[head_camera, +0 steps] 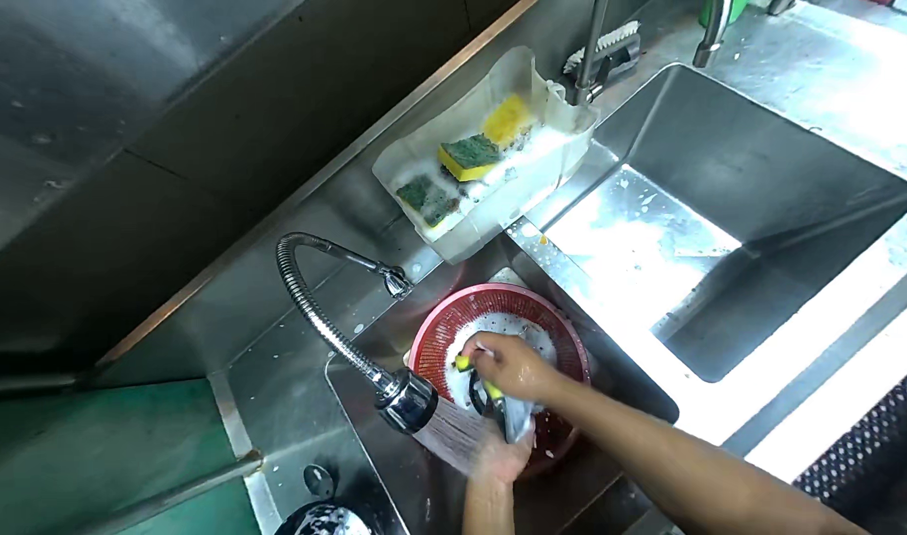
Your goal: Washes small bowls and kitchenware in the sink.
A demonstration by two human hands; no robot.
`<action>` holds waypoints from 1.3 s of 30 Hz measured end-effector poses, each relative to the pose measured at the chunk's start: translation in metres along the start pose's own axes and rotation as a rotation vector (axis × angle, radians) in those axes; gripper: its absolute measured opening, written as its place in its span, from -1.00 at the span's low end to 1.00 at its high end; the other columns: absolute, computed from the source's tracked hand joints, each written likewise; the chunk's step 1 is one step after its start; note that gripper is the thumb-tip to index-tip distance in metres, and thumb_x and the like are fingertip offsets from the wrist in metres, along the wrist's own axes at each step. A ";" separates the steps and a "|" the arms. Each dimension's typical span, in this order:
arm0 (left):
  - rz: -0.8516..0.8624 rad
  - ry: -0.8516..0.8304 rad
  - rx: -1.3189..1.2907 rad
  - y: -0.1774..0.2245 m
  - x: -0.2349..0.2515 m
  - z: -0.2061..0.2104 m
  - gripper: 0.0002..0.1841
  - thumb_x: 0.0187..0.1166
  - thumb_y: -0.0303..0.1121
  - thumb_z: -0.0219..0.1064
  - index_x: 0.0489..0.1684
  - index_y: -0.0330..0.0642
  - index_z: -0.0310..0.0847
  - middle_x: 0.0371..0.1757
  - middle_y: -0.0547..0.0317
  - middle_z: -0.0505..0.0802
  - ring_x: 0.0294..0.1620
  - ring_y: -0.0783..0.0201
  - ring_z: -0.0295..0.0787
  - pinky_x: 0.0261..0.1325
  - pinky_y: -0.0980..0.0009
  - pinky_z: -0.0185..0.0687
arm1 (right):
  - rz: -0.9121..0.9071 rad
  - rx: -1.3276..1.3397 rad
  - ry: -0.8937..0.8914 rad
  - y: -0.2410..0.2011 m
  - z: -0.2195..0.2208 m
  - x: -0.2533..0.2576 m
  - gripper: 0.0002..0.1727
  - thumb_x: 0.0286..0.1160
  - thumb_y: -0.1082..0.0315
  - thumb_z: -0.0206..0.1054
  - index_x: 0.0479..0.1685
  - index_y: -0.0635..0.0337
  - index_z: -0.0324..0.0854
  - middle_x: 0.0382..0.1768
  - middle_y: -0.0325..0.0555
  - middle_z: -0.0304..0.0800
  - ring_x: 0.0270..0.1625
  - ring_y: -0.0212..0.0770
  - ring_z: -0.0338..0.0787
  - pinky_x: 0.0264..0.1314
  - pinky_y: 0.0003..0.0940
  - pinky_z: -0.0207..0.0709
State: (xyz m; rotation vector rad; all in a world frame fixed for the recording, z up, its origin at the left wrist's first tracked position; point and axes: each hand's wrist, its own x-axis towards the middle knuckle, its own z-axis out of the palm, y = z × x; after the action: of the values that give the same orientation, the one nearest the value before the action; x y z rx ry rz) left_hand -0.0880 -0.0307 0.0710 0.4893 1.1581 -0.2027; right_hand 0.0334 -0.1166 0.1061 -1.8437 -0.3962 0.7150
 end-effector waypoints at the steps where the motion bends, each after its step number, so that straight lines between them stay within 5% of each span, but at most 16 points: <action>1: -0.058 -0.018 -0.029 0.003 0.002 -0.002 -0.52 0.86 0.05 -0.24 0.04 -0.10 0.49 -0.28 0.05 0.73 -0.40 0.22 0.72 -0.46 0.29 0.70 | 0.137 0.130 -0.100 0.008 -0.007 0.011 -0.69 0.80 0.20 0.11 0.24 0.07 0.70 -0.06 0.01 0.82 -0.05 -0.08 0.81 0.09 0.04 0.66; 3: -0.136 -0.108 -0.108 0.001 0.013 -0.010 -0.40 0.79 0.11 -0.33 -0.23 -0.12 0.55 -0.50 0.08 0.72 -0.65 0.28 0.61 -0.65 0.39 0.57 | 0.343 0.416 -0.126 0.044 -0.001 0.011 -0.61 0.80 0.15 0.12 0.41 0.09 0.62 0.17 0.05 0.78 0.17 -0.10 0.77 0.29 -0.01 0.62; 5: -0.100 -0.132 -0.103 -0.008 0.024 -0.016 -0.48 0.83 -0.06 -0.30 -0.31 -0.11 0.54 -0.57 0.17 0.68 -0.72 0.38 0.52 -0.69 0.49 0.49 | 0.450 0.703 0.083 0.072 0.026 -0.011 -0.58 0.83 0.16 0.07 0.46 0.16 0.56 0.21 0.03 0.77 0.22 -0.15 0.77 0.31 -0.09 0.66; 8: 0.082 0.070 0.199 -0.030 0.035 -0.029 -0.77 0.86 -0.45 -0.15 -0.15 -0.16 0.43 -0.48 0.22 0.53 -0.59 0.40 0.41 -0.52 0.49 0.44 | 0.456 0.816 0.375 0.079 0.060 -0.041 -0.58 0.85 0.30 -0.02 0.50 0.25 0.51 0.26 0.07 0.75 0.22 -0.14 0.79 0.28 -0.13 0.70; 9: 0.128 0.185 0.294 -0.039 0.037 -0.032 -0.80 0.86 -0.43 -0.12 -0.07 -0.18 0.44 -0.42 0.20 0.55 -0.53 0.38 0.42 -0.46 0.44 0.47 | 0.433 0.753 0.406 0.075 0.068 -0.049 -0.59 0.82 0.33 -0.01 0.48 0.27 0.52 0.24 0.08 0.76 0.19 -0.16 0.80 0.25 -0.16 0.71; 11: 0.200 0.278 0.326 -0.047 0.043 -0.037 -0.70 0.87 -0.40 -0.07 0.38 -0.32 0.43 0.06 -0.10 0.69 -0.07 0.15 0.61 -0.03 0.14 0.63 | 0.350 0.573 0.395 0.065 0.072 -0.053 -0.59 0.79 0.32 0.04 0.45 0.25 0.58 0.23 0.03 0.79 0.20 -0.22 0.80 0.30 -0.23 0.69; 13: 0.234 0.281 0.361 -0.043 0.041 -0.028 -0.62 0.88 -0.38 -0.06 0.57 -0.33 0.31 0.32 -0.22 0.64 0.17 0.04 0.61 0.17 0.04 0.61 | 0.259 0.452 0.418 0.059 0.069 -0.053 -0.60 0.79 0.28 0.09 0.43 0.23 0.62 0.19 -0.01 0.83 0.15 -0.25 0.84 0.27 -0.25 0.72; 15: 0.262 0.226 0.572 -0.036 0.030 -0.019 -0.62 0.82 -0.48 0.01 0.54 -0.44 0.32 0.30 -0.26 0.64 0.16 0.06 0.63 0.16 0.12 0.64 | 0.204 0.515 0.485 0.064 0.066 -0.056 -0.57 0.78 0.30 0.06 0.45 0.33 0.56 0.20 0.05 0.80 0.14 -0.24 0.83 0.24 -0.24 0.73; 17: 0.309 0.168 0.846 -0.020 0.020 -0.019 -0.51 0.67 -0.51 0.19 0.57 -0.52 0.34 0.42 -0.39 0.62 0.38 -0.06 0.60 0.38 0.04 0.58 | 0.285 0.720 0.494 0.063 0.069 -0.055 -0.55 0.84 0.28 -0.09 0.45 0.39 0.48 0.11 0.04 0.79 0.05 -0.24 0.82 0.13 -0.23 0.75; 19: 0.439 0.135 0.839 -0.009 0.022 -0.027 -0.49 0.71 -0.46 0.18 0.61 -0.53 0.31 0.51 -0.41 0.57 0.53 -0.08 0.50 0.58 0.06 0.41 | 0.444 0.777 0.458 0.057 0.073 -0.058 -0.57 0.89 0.24 -0.10 0.45 0.35 0.44 0.05 0.02 0.76 0.00 -0.24 0.81 0.06 -0.19 0.75; 22: 0.662 0.195 0.599 -0.002 0.027 -0.033 -0.60 0.69 -0.42 0.21 0.44 -0.43 0.50 0.28 -0.21 0.75 0.32 0.13 0.69 0.45 0.18 0.58 | 0.444 0.631 0.390 0.045 0.079 -0.066 -0.50 0.87 0.12 -0.01 0.51 0.32 0.44 0.08 0.01 0.75 0.02 -0.26 0.80 0.09 -0.20 0.75; 25: 0.764 0.267 0.633 0.007 0.023 -0.035 -0.59 0.65 -0.43 0.26 0.44 -0.38 0.56 0.31 -0.18 0.78 0.37 0.11 0.70 0.53 0.14 0.55 | 0.321 0.451 0.320 0.043 0.077 -0.067 -0.42 0.80 0.05 0.08 0.59 0.29 0.41 0.30 0.05 0.71 0.21 -0.25 0.78 0.23 -0.19 0.72; 27: 0.798 0.340 0.770 0.015 0.023 -0.047 -0.66 0.65 -0.33 0.29 0.29 -0.30 0.68 0.13 -0.10 0.86 0.17 0.12 0.82 0.37 0.09 0.67 | 0.210 0.298 0.231 0.042 0.079 -0.072 -0.34 0.62 0.13 0.27 0.67 0.25 0.34 0.48 0.08 0.60 0.39 -0.21 0.70 0.39 -0.18 0.67; 31: 0.609 0.396 1.135 0.041 -0.014 -0.062 -0.62 0.71 -0.07 0.19 0.16 -0.17 0.72 -0.05 -0.02 0.88 0.00 0.05 0.85 0.17 -0.02 0.72 | 0.020 -0.161 0.264 0.033 0.097 -0.085 -0.28 0.38 0.40 0.33 0.62 0.53 0.32 0.47 0.46 0.53 0.53 0.22 0.59 0.61 0.11 0.45; 35: 0.538 0.356 1.326 0.070 -0.067 -0.083 -0.47 0.73 0.09 0.16 0.35 -0.15 0.66 0.14 -0.07 0.86 0.20 -0.03 0.83 0.30 -0.13 0.68 | -0.276 -0.503 0.334 0.011 0.117 -0.083 -0.43 0.25 0.48 0.34 0.38 0.44 0.61 0.29 0.49 0.68 0.34 0.43 0.70 0.43 0.32 0.54; 39: 0.822 0.581 1.331 0.125 -0.128 -0.144 -0.63 0.72 -0.14 0.21 0.37 -0.03 0.69 0.13 0.09 0.88 0.15 0.12 0.84 0.30 0.01 0.72 | -0.572 -0.548 0.459 -0.023 0.158 -0.068 -0.51 0.19 0.50 0.32 0.23 0.21 0.76 0.13 0.38 0.75 0.15 0.33 0.80 0.15 0.20 0.71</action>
State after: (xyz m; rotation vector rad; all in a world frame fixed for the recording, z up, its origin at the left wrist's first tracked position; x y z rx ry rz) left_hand -0.2080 0.1341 0.1765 2.2574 1.1442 -0.0817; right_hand -0.1180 -0.0328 0.1069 -2.1709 -0.8217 -0.2367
